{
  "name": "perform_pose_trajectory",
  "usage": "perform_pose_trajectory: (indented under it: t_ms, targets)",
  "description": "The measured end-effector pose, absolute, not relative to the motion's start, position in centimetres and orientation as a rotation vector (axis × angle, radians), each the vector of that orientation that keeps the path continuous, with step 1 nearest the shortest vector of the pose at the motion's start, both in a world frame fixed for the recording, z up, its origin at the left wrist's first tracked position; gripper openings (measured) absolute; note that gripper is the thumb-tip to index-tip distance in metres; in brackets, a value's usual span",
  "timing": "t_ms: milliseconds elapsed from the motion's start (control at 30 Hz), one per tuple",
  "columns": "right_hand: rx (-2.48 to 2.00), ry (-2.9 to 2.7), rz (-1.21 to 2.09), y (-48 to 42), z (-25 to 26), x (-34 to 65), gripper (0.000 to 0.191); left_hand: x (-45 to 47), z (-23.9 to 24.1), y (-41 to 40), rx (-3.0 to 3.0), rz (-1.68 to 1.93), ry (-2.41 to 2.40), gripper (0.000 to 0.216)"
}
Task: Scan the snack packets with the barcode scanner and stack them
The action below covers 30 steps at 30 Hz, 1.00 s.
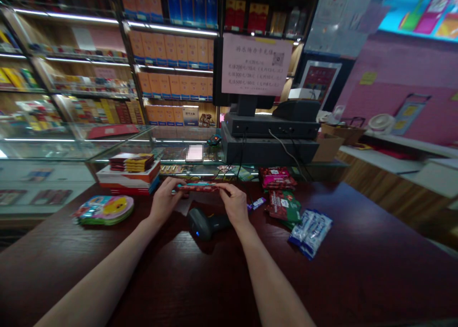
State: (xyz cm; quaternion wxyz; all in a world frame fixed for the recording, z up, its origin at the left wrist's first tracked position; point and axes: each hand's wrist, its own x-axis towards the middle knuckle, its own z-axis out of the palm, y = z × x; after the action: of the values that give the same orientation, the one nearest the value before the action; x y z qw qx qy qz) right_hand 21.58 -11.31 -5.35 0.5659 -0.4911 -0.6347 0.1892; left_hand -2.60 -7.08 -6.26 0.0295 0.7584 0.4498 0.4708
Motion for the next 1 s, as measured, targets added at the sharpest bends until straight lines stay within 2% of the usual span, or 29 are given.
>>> perform_pose_trajectory:
  t_ms: [200, 467, 700, 800, 900, 1000]
  targets:
    - [-1.251, -1.514, 0.451, -11.5, -5.1, 21.5, 0.025, -2.6, -6.3, -7.2, 2.316, 1.392, 1.476, 0.023]
    - [-1.349, -1.563, 0.488, -11.2, -5.1, 21.9, 0.031, -2.7, -6.6, -6.6, 2.157, 1.368, 1.356, 0.026]
    - [-1.309, -1.624, 0.648, -10.6, -5.2, 23.0, 0.049, -3.2, -6.0, -6.4, 2.231, 1.247, 1.21, 0.045]
    - [-1.33, -1.654, 0.661, -10.5, -5.2, 23.2, 0.051, -3.4, -5.7, -6.3, 2.258, 1.201, 1.19, 0.054]
    - [-1.4, -1.705, 0.606, -10.6, -5.3, 23.1, 0.052, -3.4, -5.4, -6.3, 2.269, 1.149, 1.229, 0.057]
    - [-1.469, -1.777, 0.525, -10.9, -5.3, 22.8, 0.065, -3.3, -5.2, -6.4, 2.281, 1.117, 1.302, 0.053]
